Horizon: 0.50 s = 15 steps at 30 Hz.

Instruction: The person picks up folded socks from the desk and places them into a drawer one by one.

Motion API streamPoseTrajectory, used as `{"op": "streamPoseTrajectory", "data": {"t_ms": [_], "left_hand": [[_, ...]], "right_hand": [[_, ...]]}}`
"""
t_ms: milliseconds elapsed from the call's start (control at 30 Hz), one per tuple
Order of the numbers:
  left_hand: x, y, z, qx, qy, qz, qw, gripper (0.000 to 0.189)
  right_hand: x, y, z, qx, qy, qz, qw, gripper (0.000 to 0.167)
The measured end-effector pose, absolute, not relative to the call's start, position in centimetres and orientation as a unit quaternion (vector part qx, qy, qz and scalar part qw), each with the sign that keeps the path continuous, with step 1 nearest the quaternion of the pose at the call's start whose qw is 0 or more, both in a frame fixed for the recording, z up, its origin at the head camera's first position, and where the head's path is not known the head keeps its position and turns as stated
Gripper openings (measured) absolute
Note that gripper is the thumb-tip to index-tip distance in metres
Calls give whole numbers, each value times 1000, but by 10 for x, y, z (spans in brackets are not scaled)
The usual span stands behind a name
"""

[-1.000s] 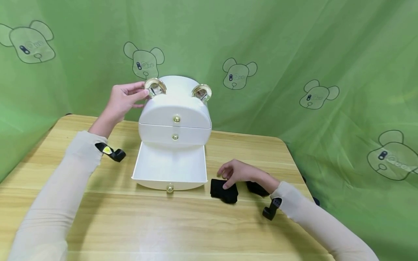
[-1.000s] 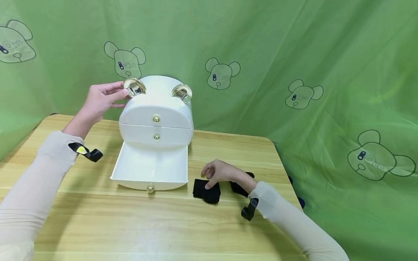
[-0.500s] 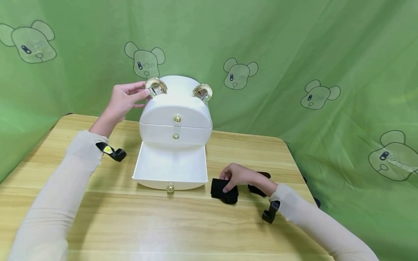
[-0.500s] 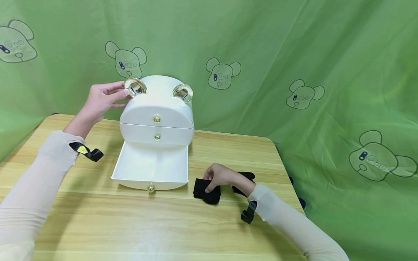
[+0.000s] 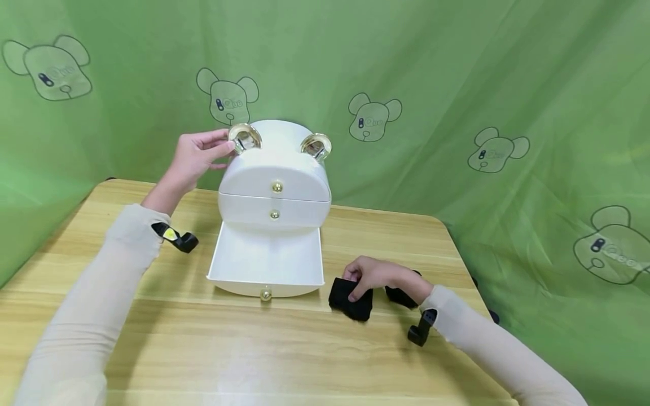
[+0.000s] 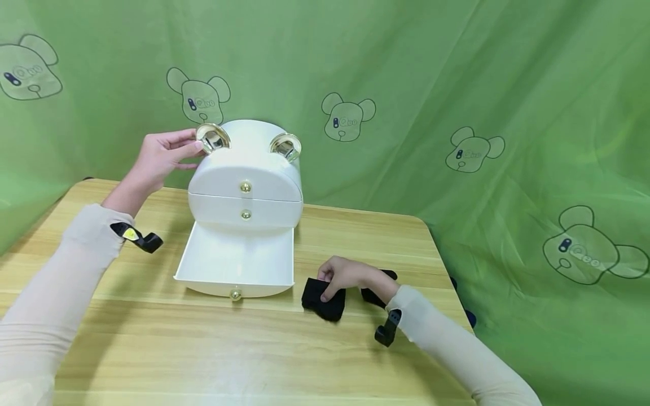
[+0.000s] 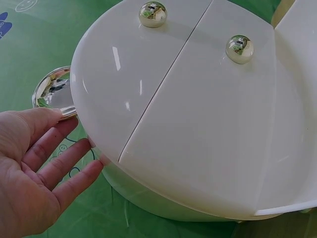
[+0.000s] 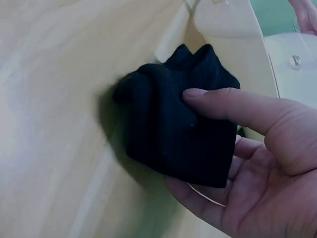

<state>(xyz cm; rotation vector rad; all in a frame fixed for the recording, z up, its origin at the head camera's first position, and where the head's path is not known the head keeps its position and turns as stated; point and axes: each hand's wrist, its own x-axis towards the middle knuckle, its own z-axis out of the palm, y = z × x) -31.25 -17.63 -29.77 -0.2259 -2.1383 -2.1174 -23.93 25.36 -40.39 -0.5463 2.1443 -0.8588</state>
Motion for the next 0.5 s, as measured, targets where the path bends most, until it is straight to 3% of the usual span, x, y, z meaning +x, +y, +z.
{"op": "streamPoseTrajectory", "data": {"t_ms": [267, 500], "left_hand": [[-312, -176, -297, -74, -709, -699, 63, 46], [-312, -175, -297, -73, -710, -697, 62, 47]], "right_hand": [[-256, 265, -384, -217, 811, -359, 408, 25], [-274, 268, -345, -211, 804, -390, 395, 27]]}}
